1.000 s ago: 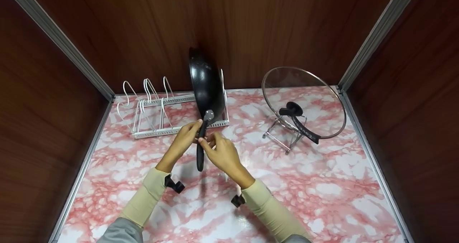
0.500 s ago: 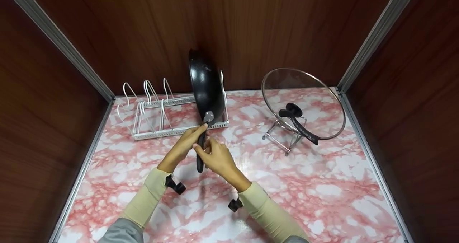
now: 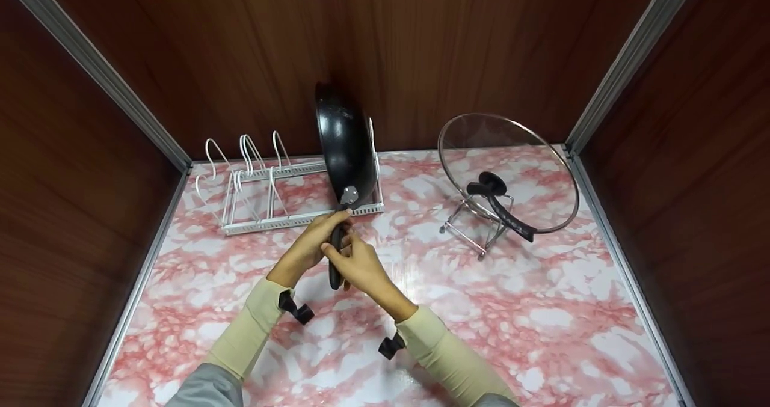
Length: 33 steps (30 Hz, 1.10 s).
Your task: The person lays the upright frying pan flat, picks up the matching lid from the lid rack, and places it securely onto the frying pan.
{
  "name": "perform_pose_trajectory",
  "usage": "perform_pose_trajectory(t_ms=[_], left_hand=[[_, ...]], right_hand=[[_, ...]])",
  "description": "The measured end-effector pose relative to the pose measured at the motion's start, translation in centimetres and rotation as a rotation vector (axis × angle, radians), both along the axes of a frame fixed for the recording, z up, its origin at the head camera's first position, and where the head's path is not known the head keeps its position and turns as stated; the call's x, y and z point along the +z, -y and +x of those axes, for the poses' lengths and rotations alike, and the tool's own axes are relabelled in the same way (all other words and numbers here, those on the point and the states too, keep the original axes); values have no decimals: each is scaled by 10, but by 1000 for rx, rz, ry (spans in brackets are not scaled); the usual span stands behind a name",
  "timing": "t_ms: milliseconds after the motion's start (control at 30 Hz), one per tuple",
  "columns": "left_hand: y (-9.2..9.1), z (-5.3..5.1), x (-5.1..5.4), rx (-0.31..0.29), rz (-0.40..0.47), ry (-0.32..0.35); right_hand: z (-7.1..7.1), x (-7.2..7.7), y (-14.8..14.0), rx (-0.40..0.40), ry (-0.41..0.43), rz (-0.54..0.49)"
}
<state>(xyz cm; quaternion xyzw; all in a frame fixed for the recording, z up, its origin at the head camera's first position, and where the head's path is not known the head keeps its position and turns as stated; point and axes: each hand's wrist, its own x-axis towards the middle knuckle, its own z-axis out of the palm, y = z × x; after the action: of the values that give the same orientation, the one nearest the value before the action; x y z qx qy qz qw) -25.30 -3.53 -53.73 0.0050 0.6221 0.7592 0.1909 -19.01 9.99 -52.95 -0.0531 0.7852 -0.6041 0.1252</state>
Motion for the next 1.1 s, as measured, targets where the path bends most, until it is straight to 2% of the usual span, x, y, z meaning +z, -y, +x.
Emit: perform_pose_trajectory(t_ms=[100,233,400,567,900,1100], left_hand=[[-2,-1,-1,6,78,61],[-3,-2,-1,30,139,126],[-5,-3,1,36,196,155],[-6,-4,3,28,254,157],[-4,-6,2,6,280,180],[-5,-6,3,-10,297,228]], right_hand=[[0,0,1,-16,42,-43],[0,0,4,-33,97,-127],[2,2,8,-35,189,-271],[3,3,9,6,252,-386],[5,0,14,64,337,-455],[8,0,22,52,377,-478]])
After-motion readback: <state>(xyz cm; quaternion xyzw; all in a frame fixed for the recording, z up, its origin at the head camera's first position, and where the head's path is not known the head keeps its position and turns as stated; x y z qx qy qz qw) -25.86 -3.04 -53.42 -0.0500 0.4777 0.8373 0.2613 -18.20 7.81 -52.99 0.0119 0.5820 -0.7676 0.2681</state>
